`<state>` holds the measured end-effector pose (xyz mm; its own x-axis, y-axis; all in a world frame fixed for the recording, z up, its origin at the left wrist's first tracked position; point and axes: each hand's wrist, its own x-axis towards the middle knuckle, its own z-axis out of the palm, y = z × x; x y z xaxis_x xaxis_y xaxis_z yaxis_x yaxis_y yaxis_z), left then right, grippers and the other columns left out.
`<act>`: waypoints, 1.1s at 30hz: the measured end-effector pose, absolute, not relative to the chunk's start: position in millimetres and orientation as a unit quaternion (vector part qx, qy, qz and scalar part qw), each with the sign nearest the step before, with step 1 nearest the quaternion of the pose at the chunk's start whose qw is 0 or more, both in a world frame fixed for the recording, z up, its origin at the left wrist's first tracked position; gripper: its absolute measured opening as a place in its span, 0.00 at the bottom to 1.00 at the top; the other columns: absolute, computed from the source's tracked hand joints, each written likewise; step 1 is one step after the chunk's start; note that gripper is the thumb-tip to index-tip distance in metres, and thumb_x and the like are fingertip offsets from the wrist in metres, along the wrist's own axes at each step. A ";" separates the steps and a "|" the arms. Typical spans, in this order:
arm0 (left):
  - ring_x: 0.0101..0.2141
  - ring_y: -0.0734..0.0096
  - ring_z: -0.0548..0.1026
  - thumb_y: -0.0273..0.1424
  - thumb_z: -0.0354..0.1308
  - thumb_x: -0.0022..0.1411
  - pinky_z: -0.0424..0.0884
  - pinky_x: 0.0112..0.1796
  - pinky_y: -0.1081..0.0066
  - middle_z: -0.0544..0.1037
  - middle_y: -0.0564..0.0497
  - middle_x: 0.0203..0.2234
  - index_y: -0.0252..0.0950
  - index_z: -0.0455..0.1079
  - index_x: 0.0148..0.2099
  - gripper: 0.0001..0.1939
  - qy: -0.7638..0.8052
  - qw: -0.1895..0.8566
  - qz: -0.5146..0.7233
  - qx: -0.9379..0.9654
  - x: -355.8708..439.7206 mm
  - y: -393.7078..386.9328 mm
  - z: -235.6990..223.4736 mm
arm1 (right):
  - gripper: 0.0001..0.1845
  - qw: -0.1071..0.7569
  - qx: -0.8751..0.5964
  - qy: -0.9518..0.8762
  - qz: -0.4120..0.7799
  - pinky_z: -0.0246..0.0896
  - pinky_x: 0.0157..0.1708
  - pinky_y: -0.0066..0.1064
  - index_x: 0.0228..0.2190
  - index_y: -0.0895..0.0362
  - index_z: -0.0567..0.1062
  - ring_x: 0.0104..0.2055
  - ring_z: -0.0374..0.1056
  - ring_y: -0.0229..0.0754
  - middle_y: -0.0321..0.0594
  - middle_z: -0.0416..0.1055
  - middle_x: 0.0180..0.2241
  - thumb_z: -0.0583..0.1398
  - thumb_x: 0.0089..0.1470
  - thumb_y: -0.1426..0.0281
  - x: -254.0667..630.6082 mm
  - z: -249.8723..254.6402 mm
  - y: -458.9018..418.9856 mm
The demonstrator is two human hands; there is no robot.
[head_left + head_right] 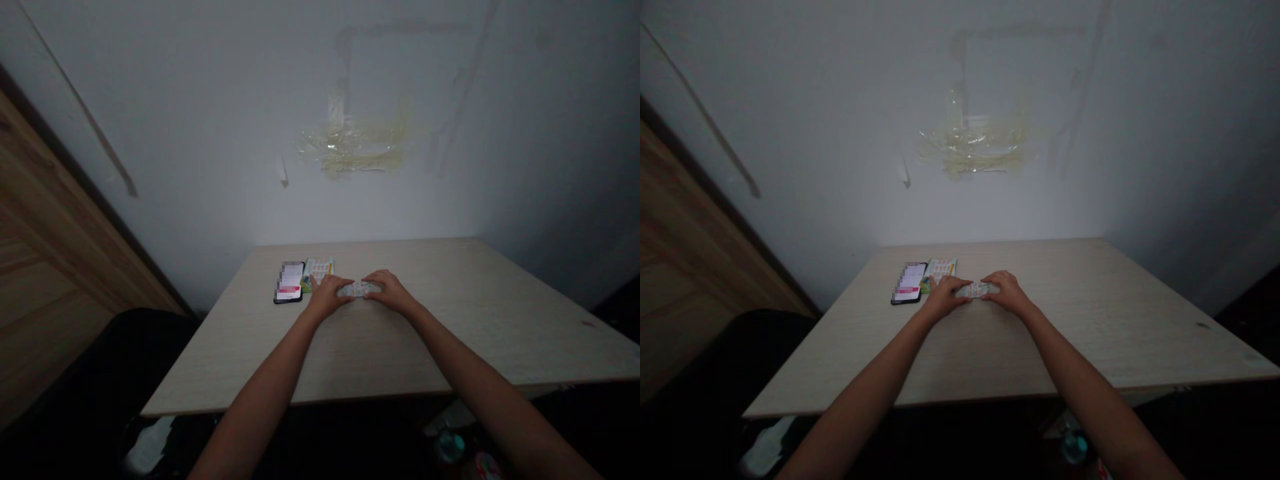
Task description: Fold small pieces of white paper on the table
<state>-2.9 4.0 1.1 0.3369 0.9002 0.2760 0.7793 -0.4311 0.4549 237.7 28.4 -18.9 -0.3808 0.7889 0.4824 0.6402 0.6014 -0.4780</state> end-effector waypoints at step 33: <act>0.57 0.54 0.66 0.38 0.68 0.56 0.26 0.62 0.35 0.77 0.47 0.52 0.46 0.76 0.51 0.19 0.522 0.110 0.277 0.799 -2.3 7.0 -1.9 | 0.21 0.333 -0.421 -0.837 0.105 0.58 0.55 0.47 0.47 0.51 0.79 0.50 0.69 0.52 0.44 0.78 0.44 0.68 0.50 0.61 238.9 -16.2 26.4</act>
<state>-2.3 7.0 -1.9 0.3007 0.8955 0.3281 0.7741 -0.4301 0.4645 238.9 26.4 -16.2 -0.4236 0.7743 0.4701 0.6349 0.6239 -0.4556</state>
